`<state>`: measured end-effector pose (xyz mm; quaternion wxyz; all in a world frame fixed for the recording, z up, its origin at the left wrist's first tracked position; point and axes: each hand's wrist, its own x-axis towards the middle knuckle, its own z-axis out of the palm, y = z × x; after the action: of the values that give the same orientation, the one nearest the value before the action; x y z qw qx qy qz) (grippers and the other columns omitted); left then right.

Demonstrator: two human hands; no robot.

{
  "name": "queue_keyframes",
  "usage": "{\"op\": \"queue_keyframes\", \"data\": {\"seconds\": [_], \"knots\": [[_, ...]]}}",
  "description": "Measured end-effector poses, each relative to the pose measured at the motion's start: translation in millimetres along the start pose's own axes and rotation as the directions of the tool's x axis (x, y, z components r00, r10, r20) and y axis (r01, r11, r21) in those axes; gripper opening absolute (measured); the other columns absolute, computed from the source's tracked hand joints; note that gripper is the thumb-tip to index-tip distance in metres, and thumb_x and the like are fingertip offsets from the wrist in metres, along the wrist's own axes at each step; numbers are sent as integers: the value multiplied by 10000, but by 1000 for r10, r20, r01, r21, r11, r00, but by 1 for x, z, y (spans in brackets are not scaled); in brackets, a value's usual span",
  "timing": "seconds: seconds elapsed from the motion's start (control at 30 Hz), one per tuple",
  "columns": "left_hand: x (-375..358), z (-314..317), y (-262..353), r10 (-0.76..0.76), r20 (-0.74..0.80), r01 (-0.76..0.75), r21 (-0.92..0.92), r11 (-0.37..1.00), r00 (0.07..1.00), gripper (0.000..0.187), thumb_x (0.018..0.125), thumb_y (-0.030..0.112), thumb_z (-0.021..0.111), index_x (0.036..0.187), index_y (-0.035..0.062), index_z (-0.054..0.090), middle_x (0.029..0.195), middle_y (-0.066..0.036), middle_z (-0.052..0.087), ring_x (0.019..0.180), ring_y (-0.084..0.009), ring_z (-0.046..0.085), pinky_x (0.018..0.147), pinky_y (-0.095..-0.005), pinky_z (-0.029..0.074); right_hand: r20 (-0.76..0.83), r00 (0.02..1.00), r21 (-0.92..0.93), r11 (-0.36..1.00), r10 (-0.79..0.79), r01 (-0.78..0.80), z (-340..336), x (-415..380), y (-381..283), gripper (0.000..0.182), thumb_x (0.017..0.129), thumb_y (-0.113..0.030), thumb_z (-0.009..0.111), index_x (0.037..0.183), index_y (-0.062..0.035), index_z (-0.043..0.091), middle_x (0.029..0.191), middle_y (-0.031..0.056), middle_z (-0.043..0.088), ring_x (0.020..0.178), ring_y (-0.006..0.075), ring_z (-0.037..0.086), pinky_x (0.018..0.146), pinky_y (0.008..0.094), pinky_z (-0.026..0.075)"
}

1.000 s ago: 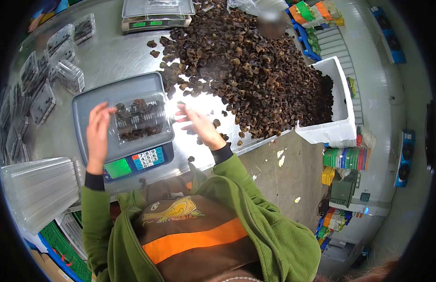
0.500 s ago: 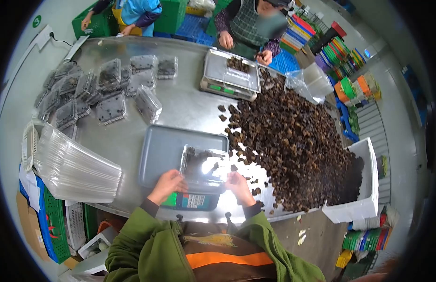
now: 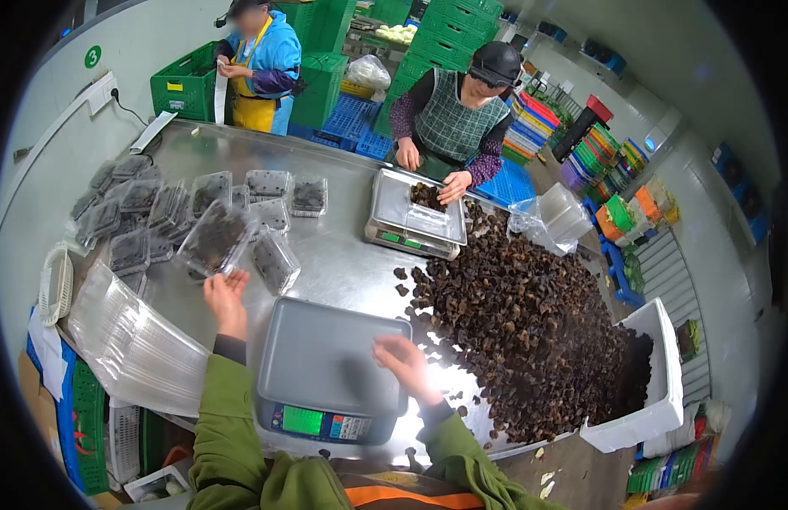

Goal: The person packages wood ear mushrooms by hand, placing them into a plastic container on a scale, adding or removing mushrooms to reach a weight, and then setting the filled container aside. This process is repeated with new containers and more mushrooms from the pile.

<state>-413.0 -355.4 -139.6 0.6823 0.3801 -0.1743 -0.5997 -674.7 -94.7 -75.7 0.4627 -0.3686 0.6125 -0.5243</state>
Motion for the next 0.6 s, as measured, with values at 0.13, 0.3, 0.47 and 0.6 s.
{"op": "queue_keyframes", "data": {"seconds": [0.13,0.3,0.47,0.6], "knots": [[39,-27,-29,17,-286,-15,10,1000,958,282,951,121,439,1141,-81,389,999,-245,554,834,-338,634,816,-472,599,-147,980,27,991,137,-134,-25,-28,21,299,924,-167,685,1165,4,640,1032,67,676,943,140,641,829,302,533],[144,-12,-66,-86,-413,23,-156,987,906,391,960,86,401,1274,-135,329,1095,-285,530,928,-368,636,837,-466,597,-328,912,85,970,244,-229,-50,-51,41,266,921,-169,677,1142,-21,667,1044,53,679,952,138,634,791,296,518],[192,35,-55,-46,-244,42,-23,999,969,537,979,154,503,1399,-103,289,1230,-230,537,1057,-334,627,879,-387,556,-413,851,66,943,324,-327,-58,-56,65,257,921,-149,668,1143,-18,672,1080,59,678,943,143,636,784,292,519],[36,81,35,154,200,-200,232,952,968,481,984,169,571,1392,-31,415,1324,-155,536,1134,-274,601,917,-355,506,-341,900,40,961,272,-275,-42,-45,59,273,932,-139,656,1150,27,650,1053,90,685,895,142,644,776,289,521]]}}
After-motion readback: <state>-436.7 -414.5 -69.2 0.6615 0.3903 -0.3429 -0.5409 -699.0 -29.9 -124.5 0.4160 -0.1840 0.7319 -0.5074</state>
